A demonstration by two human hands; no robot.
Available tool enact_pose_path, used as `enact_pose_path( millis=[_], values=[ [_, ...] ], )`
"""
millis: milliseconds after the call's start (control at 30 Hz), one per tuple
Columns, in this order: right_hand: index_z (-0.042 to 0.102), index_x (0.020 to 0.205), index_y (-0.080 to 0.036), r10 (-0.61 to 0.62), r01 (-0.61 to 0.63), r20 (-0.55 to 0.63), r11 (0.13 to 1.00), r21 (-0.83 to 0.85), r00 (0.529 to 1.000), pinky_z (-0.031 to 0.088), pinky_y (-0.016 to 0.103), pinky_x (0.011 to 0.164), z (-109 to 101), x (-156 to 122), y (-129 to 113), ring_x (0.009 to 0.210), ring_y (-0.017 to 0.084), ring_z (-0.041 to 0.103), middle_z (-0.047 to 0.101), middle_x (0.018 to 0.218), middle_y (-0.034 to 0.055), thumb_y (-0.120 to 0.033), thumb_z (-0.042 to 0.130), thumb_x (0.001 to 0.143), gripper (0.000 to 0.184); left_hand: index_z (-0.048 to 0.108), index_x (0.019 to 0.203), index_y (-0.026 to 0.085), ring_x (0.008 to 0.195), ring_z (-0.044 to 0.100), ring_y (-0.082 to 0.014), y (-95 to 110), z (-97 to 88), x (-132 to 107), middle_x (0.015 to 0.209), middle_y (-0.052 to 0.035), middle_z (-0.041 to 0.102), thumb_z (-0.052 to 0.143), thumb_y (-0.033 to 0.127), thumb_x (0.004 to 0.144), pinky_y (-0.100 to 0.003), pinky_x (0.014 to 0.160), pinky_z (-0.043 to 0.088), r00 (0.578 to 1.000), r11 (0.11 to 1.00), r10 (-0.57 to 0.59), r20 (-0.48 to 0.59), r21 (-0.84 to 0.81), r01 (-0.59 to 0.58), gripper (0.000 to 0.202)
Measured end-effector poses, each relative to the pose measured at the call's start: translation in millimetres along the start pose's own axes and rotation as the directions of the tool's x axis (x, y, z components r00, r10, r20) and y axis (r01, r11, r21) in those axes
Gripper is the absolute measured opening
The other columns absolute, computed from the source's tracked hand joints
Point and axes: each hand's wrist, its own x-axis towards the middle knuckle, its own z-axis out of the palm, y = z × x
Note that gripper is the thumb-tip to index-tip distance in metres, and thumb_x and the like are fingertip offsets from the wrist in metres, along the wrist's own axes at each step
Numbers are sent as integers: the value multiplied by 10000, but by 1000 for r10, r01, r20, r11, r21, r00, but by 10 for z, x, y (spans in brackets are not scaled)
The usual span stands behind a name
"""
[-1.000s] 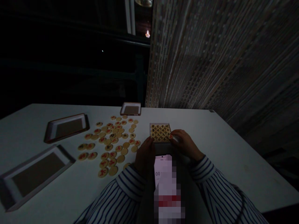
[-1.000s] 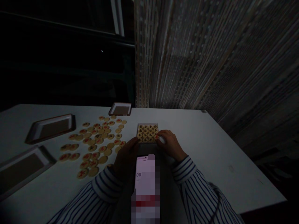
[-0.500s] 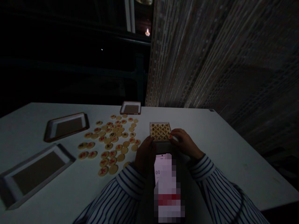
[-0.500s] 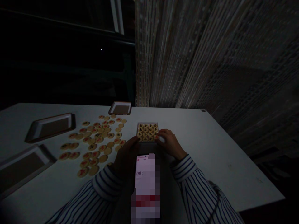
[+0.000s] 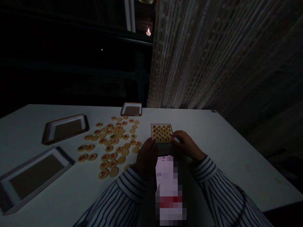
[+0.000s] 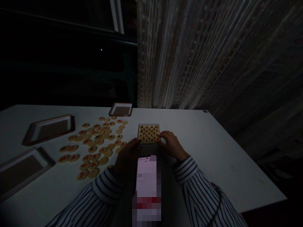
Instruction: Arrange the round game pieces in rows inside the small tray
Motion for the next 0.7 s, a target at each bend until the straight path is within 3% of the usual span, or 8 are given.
enact_pose_path(
  millis=[267, 700],
  values=[
    [595, 1004, -198, -1, 1, -9, 1000, 1, 1000, 439, 394, 835, -28, 3, -31, 958, 194, 540, 613, 1015, 79, -310, 546, 804, 235, 624, 1030, 161, 1116, 531, -235, 74, -92, 14, 1175, -116, 593, 473, 229, 765, -414, 950, 439, 998, 1000, 18, 67, 20, -19, 312],
    [617, 978, -212, 5, -5, 14, 1000, -6, 1000, 439, 395, 821, -30, -2, -31, 939, 195, 544, 616, 999, 66, -319, 535, 813, 213, 627, 998, 176, 1106, 536, -239, 55, -81, 15, 1149, -107, 606, 485, 227, 755, -413, 953, 438, 999, 1000, 23, 49, -1, -23, 286]
  ],
)
